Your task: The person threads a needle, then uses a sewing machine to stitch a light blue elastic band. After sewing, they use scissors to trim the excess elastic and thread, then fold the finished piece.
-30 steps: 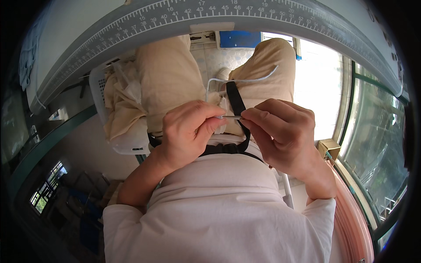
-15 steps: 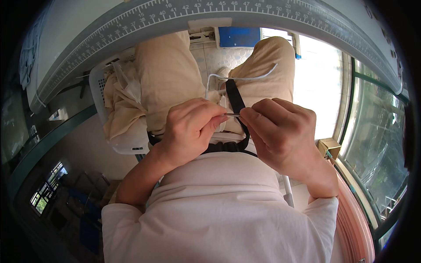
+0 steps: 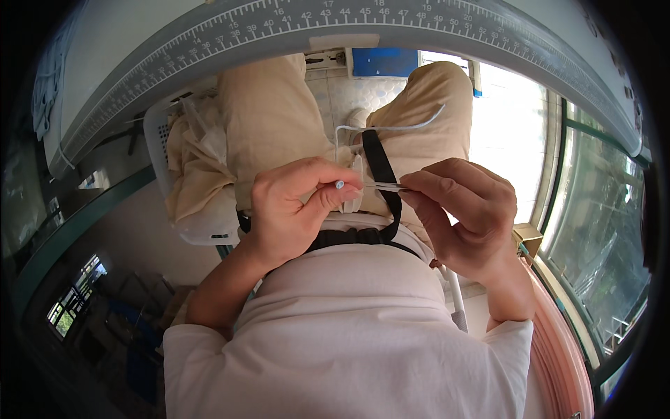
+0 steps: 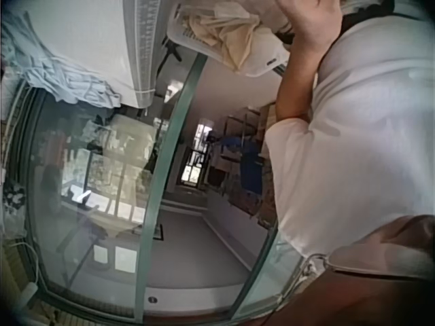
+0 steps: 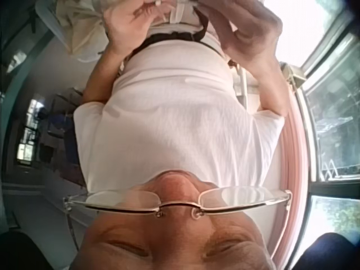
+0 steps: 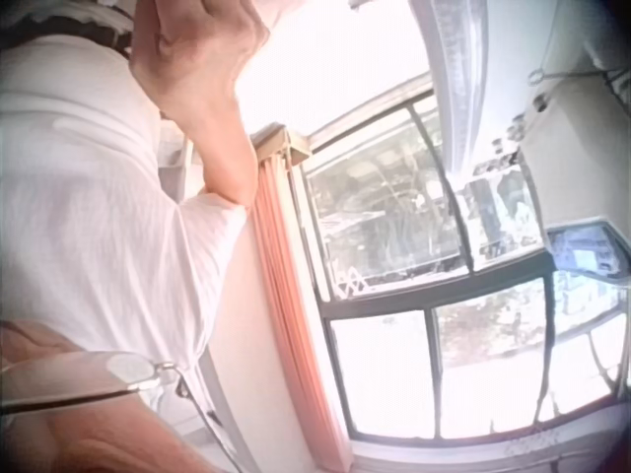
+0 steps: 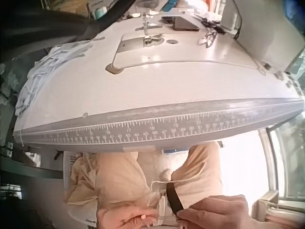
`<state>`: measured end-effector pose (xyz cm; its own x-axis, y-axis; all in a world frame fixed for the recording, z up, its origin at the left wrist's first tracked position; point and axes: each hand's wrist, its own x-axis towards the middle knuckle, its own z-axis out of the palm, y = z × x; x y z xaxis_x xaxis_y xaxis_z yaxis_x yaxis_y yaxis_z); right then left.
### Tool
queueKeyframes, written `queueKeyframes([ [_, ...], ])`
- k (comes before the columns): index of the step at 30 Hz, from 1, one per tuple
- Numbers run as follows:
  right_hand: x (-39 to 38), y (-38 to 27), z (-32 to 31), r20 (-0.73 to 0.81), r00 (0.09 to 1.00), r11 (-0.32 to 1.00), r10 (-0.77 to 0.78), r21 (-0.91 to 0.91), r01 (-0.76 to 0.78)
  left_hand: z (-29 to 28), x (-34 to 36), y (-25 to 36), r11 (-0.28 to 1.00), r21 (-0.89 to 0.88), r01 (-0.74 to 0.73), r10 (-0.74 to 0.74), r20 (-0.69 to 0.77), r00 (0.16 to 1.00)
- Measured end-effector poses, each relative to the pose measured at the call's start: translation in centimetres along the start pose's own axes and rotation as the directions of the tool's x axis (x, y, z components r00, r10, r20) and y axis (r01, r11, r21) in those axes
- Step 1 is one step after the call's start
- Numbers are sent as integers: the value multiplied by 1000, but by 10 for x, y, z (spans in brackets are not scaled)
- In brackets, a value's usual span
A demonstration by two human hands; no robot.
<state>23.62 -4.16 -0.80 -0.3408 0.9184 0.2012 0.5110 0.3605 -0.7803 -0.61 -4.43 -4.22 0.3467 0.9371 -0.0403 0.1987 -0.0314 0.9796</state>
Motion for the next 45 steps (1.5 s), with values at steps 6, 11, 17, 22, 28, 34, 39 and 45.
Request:
queueKeyframes([
  [6,9,-1,5,0,990,987,-143,-72,143,-3,8,2,984,126,-124,123,14,992],
  [11,11,1,8,8,988,983,-152,-106,152,-3,11,1,965,199,-170,170,18,985],
  [17,14,2,8,69,989,983,-131,-122,139,0,12,0,948,254,-190,198,-5,980],
  [22,9,3,13,114,982,945,-149,-277,176,5,15,-6,879,384,-283,291,40,956],
  [28,17,-19,12,389,915,866,-104,-418,275,16,11,-12,824,477,-304,276,130,952],
  [34,8,-2,21,286,958,940,-1,-326,98,20,2,-24,915,348,-203,215,3,977],
  [39,6,2,29,157,986,955,-56,-279,99,14,6,-15,904,352,-243,261,-4,965],
  [45,13,-6,6,227,974,962,7,-267,55,13,3,-15,931,287,-226,239,-11,971],
])
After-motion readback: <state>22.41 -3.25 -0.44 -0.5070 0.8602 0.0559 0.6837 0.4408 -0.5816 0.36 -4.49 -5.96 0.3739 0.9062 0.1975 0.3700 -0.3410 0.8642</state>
